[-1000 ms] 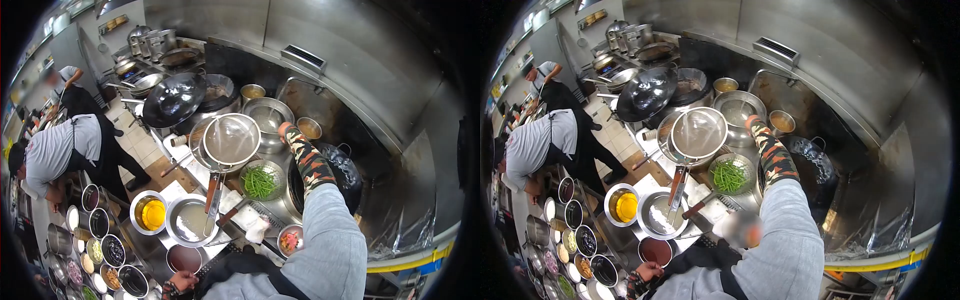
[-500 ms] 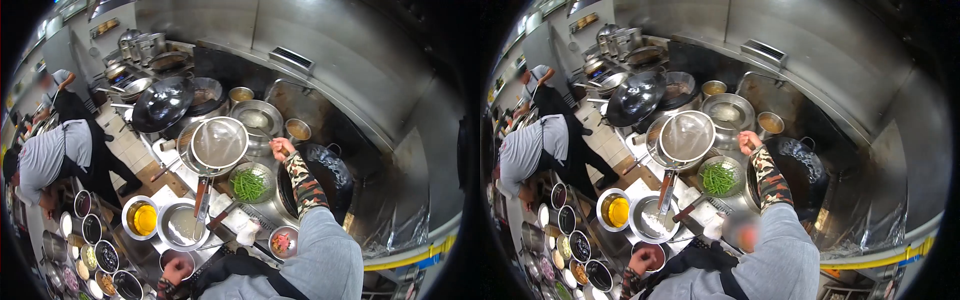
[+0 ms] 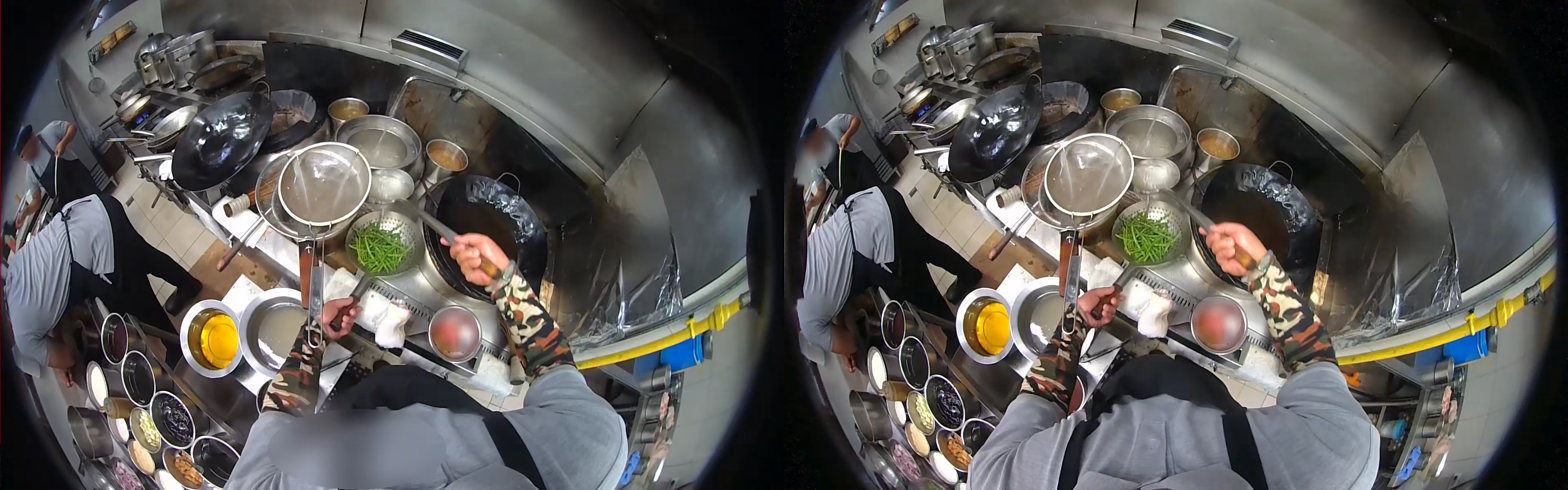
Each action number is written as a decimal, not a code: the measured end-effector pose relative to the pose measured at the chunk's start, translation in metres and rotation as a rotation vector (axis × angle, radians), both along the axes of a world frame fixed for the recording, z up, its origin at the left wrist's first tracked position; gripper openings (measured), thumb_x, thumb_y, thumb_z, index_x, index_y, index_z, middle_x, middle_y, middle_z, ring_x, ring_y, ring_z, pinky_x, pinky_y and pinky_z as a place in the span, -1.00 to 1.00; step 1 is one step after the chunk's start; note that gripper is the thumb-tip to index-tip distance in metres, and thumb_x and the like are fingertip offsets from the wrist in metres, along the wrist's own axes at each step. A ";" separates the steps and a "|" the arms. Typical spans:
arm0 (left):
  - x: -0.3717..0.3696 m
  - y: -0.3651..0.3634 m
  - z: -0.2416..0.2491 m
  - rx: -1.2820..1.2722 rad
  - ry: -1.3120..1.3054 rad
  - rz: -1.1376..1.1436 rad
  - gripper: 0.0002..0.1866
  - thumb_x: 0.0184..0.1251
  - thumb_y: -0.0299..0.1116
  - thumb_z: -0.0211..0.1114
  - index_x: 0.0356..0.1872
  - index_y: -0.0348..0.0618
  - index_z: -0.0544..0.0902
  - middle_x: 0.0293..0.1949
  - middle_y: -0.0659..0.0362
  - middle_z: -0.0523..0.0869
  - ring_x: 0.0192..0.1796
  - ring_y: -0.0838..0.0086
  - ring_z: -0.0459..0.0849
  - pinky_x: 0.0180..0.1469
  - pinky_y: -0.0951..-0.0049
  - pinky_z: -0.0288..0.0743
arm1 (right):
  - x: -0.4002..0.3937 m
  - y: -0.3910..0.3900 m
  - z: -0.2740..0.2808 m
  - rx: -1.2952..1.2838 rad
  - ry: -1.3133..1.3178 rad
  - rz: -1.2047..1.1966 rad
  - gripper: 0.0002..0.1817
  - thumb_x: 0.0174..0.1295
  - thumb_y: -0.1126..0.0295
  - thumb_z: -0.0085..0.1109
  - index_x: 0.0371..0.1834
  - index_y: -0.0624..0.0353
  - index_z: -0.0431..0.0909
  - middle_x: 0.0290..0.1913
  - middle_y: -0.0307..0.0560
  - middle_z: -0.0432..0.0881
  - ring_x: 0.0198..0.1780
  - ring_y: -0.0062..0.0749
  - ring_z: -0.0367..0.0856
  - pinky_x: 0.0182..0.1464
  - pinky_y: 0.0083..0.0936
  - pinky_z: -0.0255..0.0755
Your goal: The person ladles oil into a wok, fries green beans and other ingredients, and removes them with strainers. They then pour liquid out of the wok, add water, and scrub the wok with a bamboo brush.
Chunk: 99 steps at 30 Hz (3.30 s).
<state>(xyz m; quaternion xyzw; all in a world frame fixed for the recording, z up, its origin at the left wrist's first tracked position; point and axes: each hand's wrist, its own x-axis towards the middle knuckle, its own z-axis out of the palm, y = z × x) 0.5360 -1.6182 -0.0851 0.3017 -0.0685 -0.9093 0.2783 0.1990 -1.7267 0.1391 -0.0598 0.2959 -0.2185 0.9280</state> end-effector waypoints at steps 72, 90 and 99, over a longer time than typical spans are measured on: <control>-0.321 -0.086 0.056 0.118 -0.387 -0.157 -0.79 0.28 -0.09 0.13 -0.21 0.11 0.60 -0.29 0.28 0.66 -0.16 0.32 0.63 -0.10 0.07 0.57 | -0.229 0.363 -0.059 -0.679 1.772 -0.456 -0.37 0.00 0.58 0.12 0.25 0.38 0.31 -0.09 0.19 0.62 -0.04 -0.20 0.62 -0.01 -0.39 0.46; -0.344 -0.094 -0.065 -0.663 -0.425 -0.117 -0.82 0.16 -0.28 0.24 -0.29 -0.13 0.63 -0.35 0.03 0.69 -0.32 0.26 0.71 -0.33 0.35 0.58 | -0.203 -0.062 0.064 -1.215 2.238 0.451 -0.72 -0.02 0.50 0.05 -0.22 0.37 0.57 -0.17 0.33 0.60 -0.02 0.14 0.57 0.03 -0.18 0.47; -0.387 -0.086 -0.083 -0.551 -0.283 0.055 -0.81 0.17 -0.31 0.23 -0.23 -0.14 0.60 -0.35 0.03 0.70 -0.34 0.30 0.72 -0.34 0.36 0.62 | -0.150 -0.082 0.145 -1.234 2.312 0.947 -0.85 -0.06 0.50 0.09 -0.62 0.35 0.61 -0.67 0.05 0.61 -0.52 -0.20 0.69 -0.44 -0.36 0.55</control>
